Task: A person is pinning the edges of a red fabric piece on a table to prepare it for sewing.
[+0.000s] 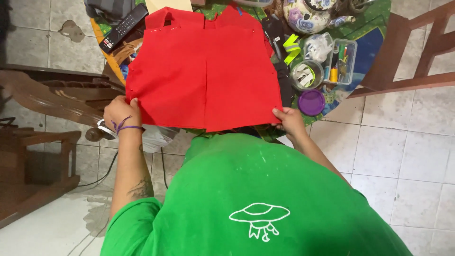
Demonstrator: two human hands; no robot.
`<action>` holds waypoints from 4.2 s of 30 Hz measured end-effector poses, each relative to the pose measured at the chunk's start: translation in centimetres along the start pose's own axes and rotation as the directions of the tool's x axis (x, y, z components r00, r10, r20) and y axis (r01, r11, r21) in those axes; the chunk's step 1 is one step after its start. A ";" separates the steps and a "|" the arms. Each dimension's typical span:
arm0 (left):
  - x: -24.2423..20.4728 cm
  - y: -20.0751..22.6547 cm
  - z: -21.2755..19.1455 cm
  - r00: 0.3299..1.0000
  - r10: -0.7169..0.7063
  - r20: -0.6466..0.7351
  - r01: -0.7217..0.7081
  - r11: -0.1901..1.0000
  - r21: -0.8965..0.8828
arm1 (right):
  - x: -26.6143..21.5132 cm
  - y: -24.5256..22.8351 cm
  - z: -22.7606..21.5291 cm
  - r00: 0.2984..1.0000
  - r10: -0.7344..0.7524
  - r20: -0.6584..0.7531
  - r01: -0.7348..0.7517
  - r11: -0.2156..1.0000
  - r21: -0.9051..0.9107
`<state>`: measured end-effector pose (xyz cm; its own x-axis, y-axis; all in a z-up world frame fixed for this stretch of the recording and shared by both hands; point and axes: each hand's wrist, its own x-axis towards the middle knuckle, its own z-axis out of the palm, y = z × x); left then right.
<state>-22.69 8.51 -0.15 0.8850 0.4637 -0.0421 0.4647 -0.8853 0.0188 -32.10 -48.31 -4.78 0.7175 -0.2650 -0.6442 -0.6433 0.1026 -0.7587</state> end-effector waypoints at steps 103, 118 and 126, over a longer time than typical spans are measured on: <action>13.3 42.0 16.5 0.658 0.684 0.315 -0.494 0.708 -0.505 | 16.9 -12.1 -5.1 0.994 -0.108 0.002 0.027 0.230 -0.973; 12.9 41.3 13.4 0.612 0.744 0.268 -0.541 0.641 -0.544 | 14.3 -16.1 -2.6 0.994 -0.086 -0.068 -0.048 0.217 -0.975; 12.6 41.0 14.5 0.626 0.717 0.306 -0.495 0.669 -0.555 | 13.5 -13.9 -5.1 0.976 -0.213 -0.045 0.038 0.371 -0.928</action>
<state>7.07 -22.45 -14.39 0.8784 -0.3560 -0.3190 -0.1115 -0.8016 0.5874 -14.81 -58.24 -2.44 0.8252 -0.3240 -0.4627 -0.4594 -0.8616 -0.2160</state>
